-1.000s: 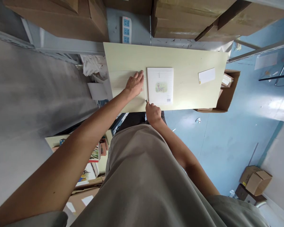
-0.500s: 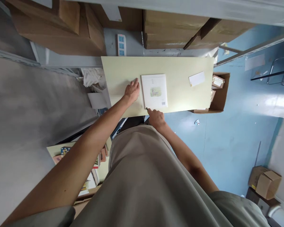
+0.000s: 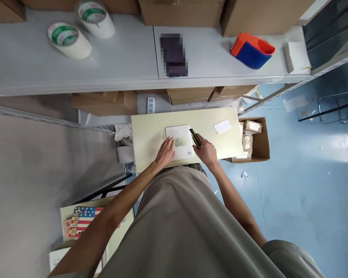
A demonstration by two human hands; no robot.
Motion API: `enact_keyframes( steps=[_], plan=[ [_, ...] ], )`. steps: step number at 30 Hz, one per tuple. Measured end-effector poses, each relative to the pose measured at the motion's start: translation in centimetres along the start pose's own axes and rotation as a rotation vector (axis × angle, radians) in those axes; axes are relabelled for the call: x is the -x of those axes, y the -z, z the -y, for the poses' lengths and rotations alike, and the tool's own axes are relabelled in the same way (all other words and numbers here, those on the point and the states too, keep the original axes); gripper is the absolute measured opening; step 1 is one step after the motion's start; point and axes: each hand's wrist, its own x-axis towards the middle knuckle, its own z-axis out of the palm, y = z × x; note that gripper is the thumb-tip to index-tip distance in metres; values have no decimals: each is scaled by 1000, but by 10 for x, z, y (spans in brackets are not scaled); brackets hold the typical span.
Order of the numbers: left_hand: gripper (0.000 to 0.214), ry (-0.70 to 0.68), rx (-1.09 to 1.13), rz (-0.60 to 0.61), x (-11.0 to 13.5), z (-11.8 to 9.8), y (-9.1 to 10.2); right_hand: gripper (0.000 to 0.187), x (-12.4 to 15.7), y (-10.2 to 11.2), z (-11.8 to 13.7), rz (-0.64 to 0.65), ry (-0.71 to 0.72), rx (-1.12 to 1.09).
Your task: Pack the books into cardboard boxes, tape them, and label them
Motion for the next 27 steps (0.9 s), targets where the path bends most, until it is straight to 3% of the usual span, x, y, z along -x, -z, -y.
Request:
enact_keyframes(
  steps=[3, 9, 12, 15, 18, 21, 24, 27],
  plan=[
    [73, -99, 12, -144, -29, -33, 38, 72, -25, 37, -11, -141, 76, -80],
    [66, -310, 4, -500, -104, -92, 136, 48, -102, 112, -21, -509, 361, -221],
    [63, -359, -14, -594, -137, -117, 179, 42, -151, 148, -17, -621, 473, -187],
    [60, -356, -8, -635, -159, -134, 207, 41, -198, 175, -11, -653, 522, -97],
    [56, -329, 3, -664, -166, -142, 218, 42, -240, 188, -8, -625, 527, -15],
    [53, -290, 16, -681, -161, -142, 215, 40, -272, 193, -7, -600, 514, 18],
    [51, -243, 38, -688, -149, -134, 199, 40, -285, 199, -4, -632, 551, 18],
    [51, -167, 79, -671, -133, -113, 166, 64, -271, 204, 1, -696, 561, 46]
  ],
)
